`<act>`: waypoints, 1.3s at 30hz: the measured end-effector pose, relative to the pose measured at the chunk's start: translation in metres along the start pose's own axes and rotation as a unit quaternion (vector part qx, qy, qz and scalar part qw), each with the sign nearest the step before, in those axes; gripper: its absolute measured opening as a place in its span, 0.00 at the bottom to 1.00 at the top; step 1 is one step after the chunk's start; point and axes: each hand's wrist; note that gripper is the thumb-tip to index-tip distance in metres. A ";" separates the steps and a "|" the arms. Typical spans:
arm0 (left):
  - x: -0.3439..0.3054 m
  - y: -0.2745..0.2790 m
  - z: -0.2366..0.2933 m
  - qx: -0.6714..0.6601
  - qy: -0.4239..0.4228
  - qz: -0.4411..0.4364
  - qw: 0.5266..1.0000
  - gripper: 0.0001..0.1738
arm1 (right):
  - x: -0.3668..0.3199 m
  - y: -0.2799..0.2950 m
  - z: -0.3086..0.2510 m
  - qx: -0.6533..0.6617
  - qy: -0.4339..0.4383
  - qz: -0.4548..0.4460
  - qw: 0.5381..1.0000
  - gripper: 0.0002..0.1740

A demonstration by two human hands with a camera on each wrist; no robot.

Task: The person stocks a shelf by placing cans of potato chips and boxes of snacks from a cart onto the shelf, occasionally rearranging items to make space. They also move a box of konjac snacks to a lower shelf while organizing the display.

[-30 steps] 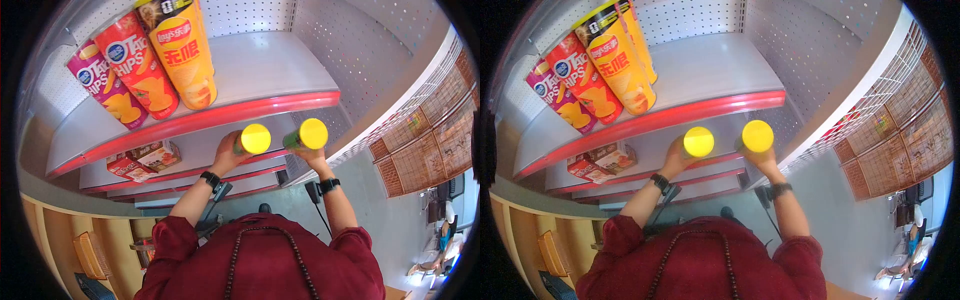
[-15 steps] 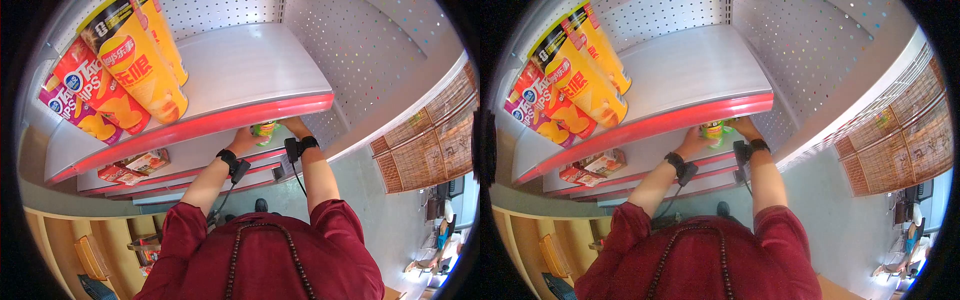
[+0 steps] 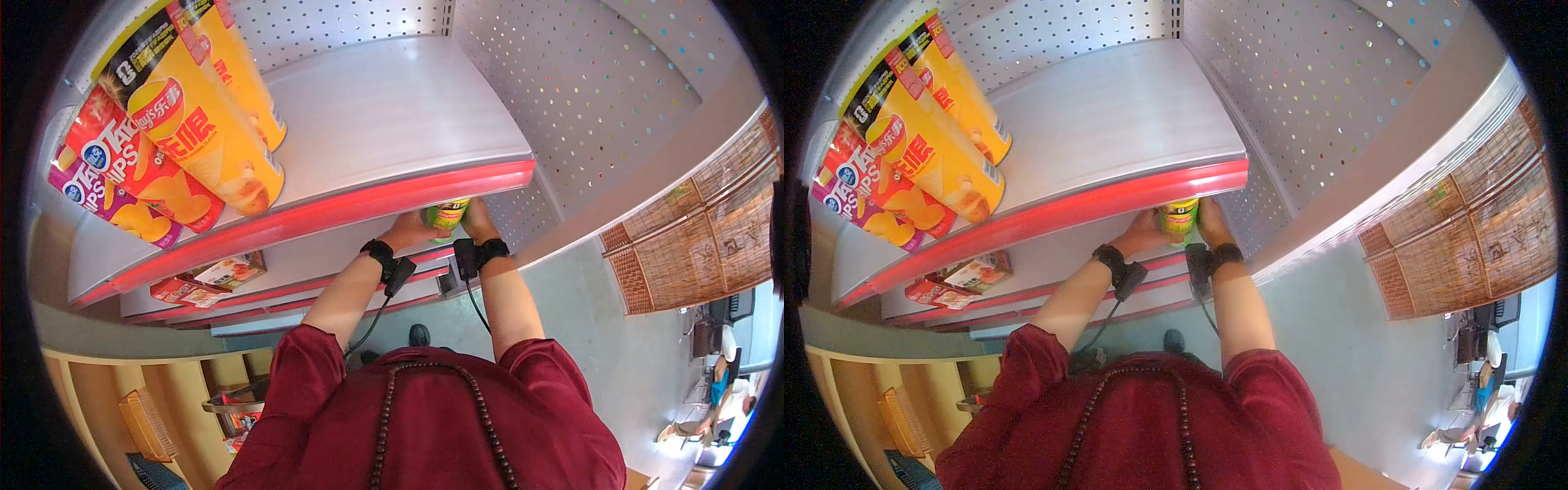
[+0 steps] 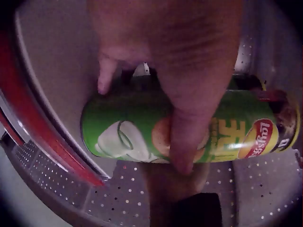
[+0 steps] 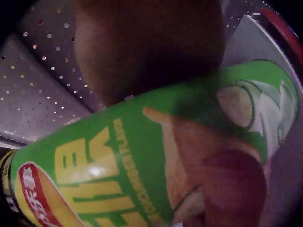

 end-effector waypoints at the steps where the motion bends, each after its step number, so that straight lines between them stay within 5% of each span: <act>1: 0.002 -0.003 -0.007 -0.007 -0.005 -0.003 1.000 0.42 | -0.004 -0.002 -0.001 0.017 -0.015 0.000 1.000 0.37; 4: 0.000 -0.011 -0.011 0.010 0.001 0.008 1.000 0.47 | -0.021 -0.011 -0.015 0.132 -0.021 -0.012 0.991 0.35; 9: -0.009 -0.018 0.016 -0.021 0.056 0.010 0.998 0.52 | -0.038 -0.006 -0.027 0.130 -0.040 -0.019 0.991 0.31; 13: -0.007 -0.028 -0.020 -0.034 0.001 -0.001 0.999 0.52 | -0.048 -0.011 -0.041 0.173 -0.054 0.008 0.983 0.19; 18: -0.011 -0.023 -0.001 0.039 0.042 0.029 0.998 0.50 | -0.031 -0.001 -0.022 0.155 -0.028 -0.015 0.987 0.19; 20: -0.008 -0.024 -0.003 -0.006 -0.034 0.033 0.999 0.48 | -0.033 -0.004 -0.026 0.151 -0.021 -0.012 0.988 0.19; 26: -0.007 -0.024 -0.003 -0.001 -0.022 0.043 0.999 0.48 | -0.035 -0.002 -0.029 0.100 0.022 -0.039 0.994 0.21; 29: -0.007 -0.017 -0.001 0.002 -0.007 -0.038 0.999 0.58 | -0.033 0.003 -0.025 0.036 0.049 0.021 0.998 0.32; 31: -0.023 -0.010 0.016 0.037 -0.018 0.018 0.999 0.60 | -0.061 -0.010 -0.061 -0.021 0.084 0.082 0.993 0.33; 33: -0.037 0.005 0.030 0.101 0.015 -0.011 0.995 0.58 | -0.049 0.022 -0.032 -0.140 0.147 0.142 0.969 0.26; 34: -0.045 0.015 0.033 0.107 0.015 0.006 0.994 0.58 | -0.072 0.003 -0.061 -0.170 0.185 0.153 0.956 0.24; 36: -0.067 0.043 0.038 0.132 0.136 -0.184 0.964 0.55 | -0.107 -0.022 -0.087 -0.194 0.229 0.147 0.942 0.23; 37: -0.079 0.058 0.044 0.137 0.139 -0.168 0.966 0.55 | -0.112 -0.017 -0.081 -0.210 0.263 0.145 0.930 0.21; 39: -0.106 0.092 0.064 0.083 0.211 -0.268 0.936 0.53 | -0.107 -0.014 -0.077 -0.221 0.302 0.132 0.918 0.20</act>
Point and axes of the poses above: each hand's wrist, its own x-axis towards the middle knuckle, its own y-axis out of the back of the hand, z = x × y, and after that the axes turned 1 degree about z, right-handed
